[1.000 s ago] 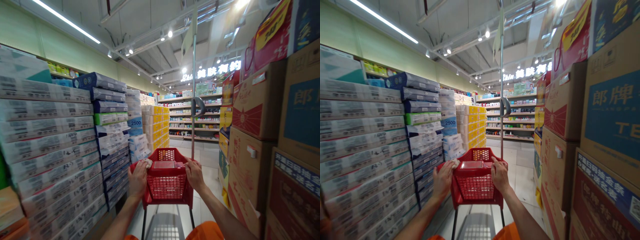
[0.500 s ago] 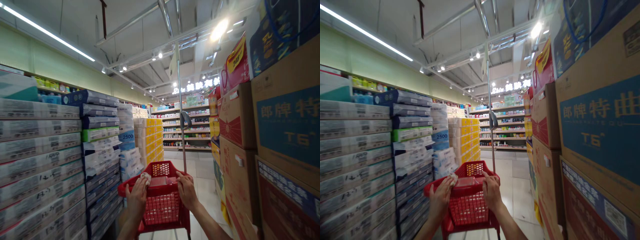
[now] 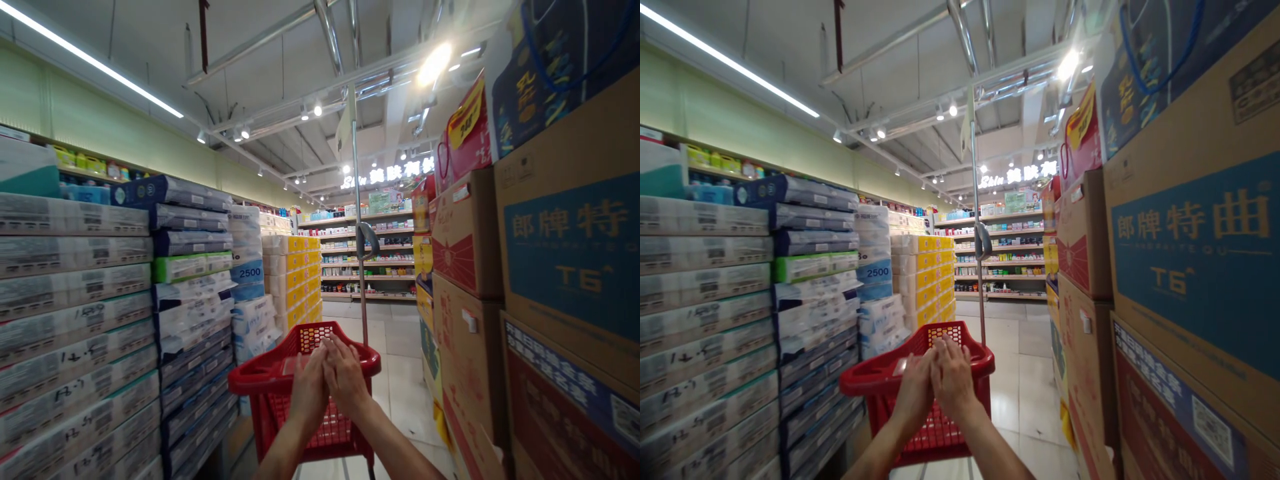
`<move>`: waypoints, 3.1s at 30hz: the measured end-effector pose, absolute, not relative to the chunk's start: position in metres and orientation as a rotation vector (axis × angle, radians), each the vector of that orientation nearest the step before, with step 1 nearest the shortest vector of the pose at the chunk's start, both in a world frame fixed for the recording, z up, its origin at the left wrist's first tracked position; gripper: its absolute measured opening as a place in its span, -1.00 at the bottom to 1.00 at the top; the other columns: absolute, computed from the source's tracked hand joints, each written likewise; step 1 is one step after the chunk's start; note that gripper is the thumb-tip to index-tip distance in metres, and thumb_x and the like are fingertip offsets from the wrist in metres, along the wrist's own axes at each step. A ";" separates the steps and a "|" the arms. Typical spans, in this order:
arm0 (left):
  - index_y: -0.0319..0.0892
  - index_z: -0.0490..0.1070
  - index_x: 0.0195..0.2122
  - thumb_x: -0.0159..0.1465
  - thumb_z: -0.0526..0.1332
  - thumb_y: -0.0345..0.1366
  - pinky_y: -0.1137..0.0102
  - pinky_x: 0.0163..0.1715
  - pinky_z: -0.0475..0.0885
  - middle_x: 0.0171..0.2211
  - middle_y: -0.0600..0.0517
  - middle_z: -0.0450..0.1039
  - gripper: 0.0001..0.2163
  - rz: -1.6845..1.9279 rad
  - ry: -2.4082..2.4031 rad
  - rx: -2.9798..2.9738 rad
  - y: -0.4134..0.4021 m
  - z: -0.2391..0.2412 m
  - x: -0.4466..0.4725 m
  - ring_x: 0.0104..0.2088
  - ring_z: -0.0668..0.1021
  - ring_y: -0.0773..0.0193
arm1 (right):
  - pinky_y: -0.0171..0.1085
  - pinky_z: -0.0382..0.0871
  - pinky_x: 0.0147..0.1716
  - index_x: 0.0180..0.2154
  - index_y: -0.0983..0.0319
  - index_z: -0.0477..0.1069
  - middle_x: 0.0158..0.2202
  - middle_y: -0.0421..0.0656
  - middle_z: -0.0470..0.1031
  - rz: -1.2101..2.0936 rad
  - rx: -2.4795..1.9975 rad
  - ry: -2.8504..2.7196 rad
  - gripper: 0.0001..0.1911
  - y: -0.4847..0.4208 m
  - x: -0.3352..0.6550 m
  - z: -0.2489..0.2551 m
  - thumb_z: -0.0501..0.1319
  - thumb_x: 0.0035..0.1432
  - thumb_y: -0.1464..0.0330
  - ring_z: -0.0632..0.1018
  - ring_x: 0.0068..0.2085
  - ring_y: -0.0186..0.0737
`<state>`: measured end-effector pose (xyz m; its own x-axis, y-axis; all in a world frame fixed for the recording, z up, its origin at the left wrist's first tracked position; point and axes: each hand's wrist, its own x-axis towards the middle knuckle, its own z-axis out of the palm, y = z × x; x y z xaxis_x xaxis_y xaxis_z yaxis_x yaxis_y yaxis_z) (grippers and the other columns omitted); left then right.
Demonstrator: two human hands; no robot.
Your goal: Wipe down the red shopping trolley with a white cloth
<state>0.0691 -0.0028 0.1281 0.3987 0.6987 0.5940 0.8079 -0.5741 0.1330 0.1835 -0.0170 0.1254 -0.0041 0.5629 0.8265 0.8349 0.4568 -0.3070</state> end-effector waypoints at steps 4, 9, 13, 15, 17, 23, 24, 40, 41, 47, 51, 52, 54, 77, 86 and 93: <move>-0.22 0.04 0.14 0.09 0.09 -0.21 0.01 0.12 -0.09 0.20 -0.15 -0.01 -0.43 -0.824 -1.515 -2.451 0.003 0.128 0.040 0.19 0.08 0.08 | -0.06 0.14 0.03 0.02 0.24 0.25 0.06 -0.02 0.26 -0.263 -1.239 -1.827 -0.59 -0.014 0.158 0.133 0.05 0.10 0.37 0.26 0.08 -0.10; -0.11 0.15 0.08 0.10 0.09 -0.23 -0.04 0.11 -0.18 0.09 -0.08 0.23 -0.52 -0.686 -1.619 -2.366 0.009 0.127 -0.020 0.11 0.25 0.14 | -0.10 0.08 0.09 -0.02 0.23 0.29 0.05 -0.09 0.29 -0.381 -1.048 -2.024 -0.63 -0.018 0.169 0.123 0.04 0.09 0.45 0.21 0.11 -0.15; -0.09 0.19 0.05 0.13 0.08 -0.25 -0.05 0.10 -0.14 0.05 -0.06 0.29 -0.58 -0.753 -1.560 -2.344 0.009 0.126 -0.023 0.05 0.31 0.14 | -0.18 0.20 0.01 -0.20 0.23 0.41 -0.09 -0.11 0.39 -0.352 -1.155 -1.921 -0.68 -0.017 0.222 0.120 0.01 0.02 0.53 0.34 -0.01 -0.22; -0.10 0.19 0.05 0.13 0.08 -0.25 -0.05 0.11 -0.15 0.04 -0.07 0.30 -0.58 -0.780 -1.543 -2.341 0.009 0.124 -0.018 0.05 0.32 0.14 | -0.23 0.27 -0.06 -0.30 0.23 0.44 -0.15 -0.10 0.43 -0.302 -1.304 -1.764 -0.71 -0.012 0.251 0.123 0.01 -0.02 0.54 0.40 -0.08 -0.23; -0.11 0.20 0.05 0.13 0.09 -0.25 -0.05 0.11 -0.16 0.04 -0.07 0.30 -0.59 -0.803 -1.543 -2.330 0.009 0.122 -0.015 0.05 0.32 0.14 | -0.25 0.31 -0.11 -0.36 0.23 0.45 -0.21 -0.10 0.45 -0.255 -1.416 -1.638 -0.72 -0.008 0.268 0.126 0.01 -0.04 0.54 0.43 -0.13 -0.23; -0.09 0.19 0.05 0.14 0.09 -0.24 -0.04 0.12 -0.18 0.03 -0.05 0.31 -0.59 -0.809 -1.565 -2.300 0.007 0.121 -0.010 0.05 0.31 0.15 | -0.20 0.24 -0.02 -0.22 0.23 0.42 -0.10 -0.11 0.41 -0.345 -1.190 -1.834 -0.69 -0.014 0.205 0.122 -0.01 0.05 0.53 0.36 -0.02 -0.22; -0.09 0.19 0.05 0.14 0.09 -0.23 -0.04 0.12 -0.18 0.03 -0.05 0.31 -0.59 -0.803 -1.562 -2.294 0.007 0.121 -0.010 0.05 0.31 0.15 | -0.18 0.21 0.01 -0.16 0.24 0.39 -0.06 -0.10 0.38 -0.396 -1.122 -1.886 -0.68 -0.016 0.191 0.119 -0.01 0.08 0.52 0.33 0.02 -0.21; -0.13 0.17 0.06 0.13 0.06 -0.23 0.09 0.15 -0.15 0.03 -0.04 0.31 -0.56 -0.767 -1.576 -2.455 -0.025 0.134 0.010 0.05 0.31 0.18 | -0.09 0.24 -0.04 -0.20 0.21 0.43 -0.09 -0.04 0.40 -0.377 -1.378 -1.492 -0.68 0.020 0.297 0.096 -0.06 0.17 0.34 0.40 -0.05 -0.16; -0.13 0.20 0.04 0.12 0.07 -0.19 0.07 0.14 -0.15 0.04 -0.04 0.30 -0.56 -0.769 -1.632 -2.467 -0.023 0.135 0.006 0.06 0.30 0.16 | -0.11 0.26 -0.05 -0.21 0.22 0.43 -0.10 -0.04 0.40 -0.334 -1.382 -1.483 -0.68 0.024 0.302 0.100 -0.07 0.16 0.34 0.41 -0.06 -0.17; -0.19 0.24 0.00 0.09 0.08 -0.16 0.08 0.15 -0.11 0.04 -0.08 0.29 -0.56 -0.821 -1.685 -2.537 -0.026 0.126 0.027 0.09 0.26 0.12 | -0.18 0.25 -0.03 -0.27 0.22 0.43 -0.15 -0.07 0.43 -0.121 -1.167 -1.636 -0.69 0.014 0.252 0.122 -0.08 0.17 0.38 0.41 -0.06 -0.21; -0.30 0.13 0.07 0.07 0.07 -0.24 0.08 0.16 -0.13 0.10 -0.16 0.20 -0.48 -0.891 -1.593 -2.578 -0.032 0.115 0.064 0.12 0.21 0.10 | -0.28 0.27 -0.08 -0.30 0.21 0.41 -0.19 -0.12 0.45 -0.049 -0.981 -1.846 -0.73 -0.014 0.203 0.122 -0.06 0.15 0.42 0.42 -0.11 -0.28; -0.31 0.09 0.10 0.06 0.07 -0.26 0.08 0.16 -0.13 0.12 -0.16 0.17 -0.45 -0.908 -1.552 -2.626 -0.033 0.113 0.068 0.13 0.20 0.11 | -0.28 0.29 -0.11 -0.29 0.21 0.40 -0.20 -0.12 0.45 -0.042 -0.993 -1.839 -0.74 -0.018 0.202 0.121 -0.06 0.15 0.43 0.43 -0.13 -0.28; -0.26 0.00 0.14 0.05 0.06 -0.27 0.07 0.16 -0.15 0.15 -0.11 0.11 -0.41 -0.916 -1.485 -2.715 -0.031 0.111 0.071 0.16 0.15 0.14 | -0.28 0.31 -0.15 -0.28 0.23 0.38 -0.24 -0.11 0.46 -0.039 -1.068 -1.773 -0.74 -0.021 0.213 0.121 -0.06 0.14 0.43 0.45 -0.19 -0.27; -0.31 -0.17 0.20 -0.07 -0.03 -0.46 0.07 0.13 -0.08 0.24 -0.10 -0.26 -0.27 -0.334 -1.953 -2.488 -0.002 0.062 0.090 0.23 -0.11 0.17 | -0.18 0.24 -0.14 -0.36 0.23 0.42 -0.34 -0.07 0.47 -0.485 -1.507 -1.593 -0.74 -0.014 0.291 0.110 -0.03 0.12 0.48 0.45 -0.22 -0.16; -0.19 -0.12 0.19 -0.07 -0.02 -0.48 -0.02 0.10 -0.09 0.24 -0.08 -0.22 -0.28 -0.221 -1.861 -2.521 0.006 0.054 0.064 0.22 -0.08 0.18 | -0.13 0.21 -0.02 -0.11 0.21 0.38 -0.14 -0.09 0.45 -0.615 -1.514 -1.798 -0.65 0.008 0.235 0.077 0.01 0.10 0.57 0.40 -0.05 -0.13; -0.22 -0.10 0.18 -0.08 -0.02 -0.52 -0.03 0.08 -0.02 0.25 -0.12 -0.25 -0.29 -0.177 -2.055 -2.359 0.009 0.042 0.019 0.23 -0.09 0.15 | -0.06 0.19 0.01 -0.09 0.27 0.37 -0.09 0.00 0.42 -0.649 -1.623 -1.654 -0.66 0.005 0.283 0.095 0.01 0.11 0.56 0.37 -0.01 -0.10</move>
<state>0.0189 0.0093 0.0424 0.1336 0.9869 0.0903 0.9878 -0.1399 0.0677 0.2827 0.0045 0.0947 0.0507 0.6262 0.7780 0.9882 0.0811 -0.1296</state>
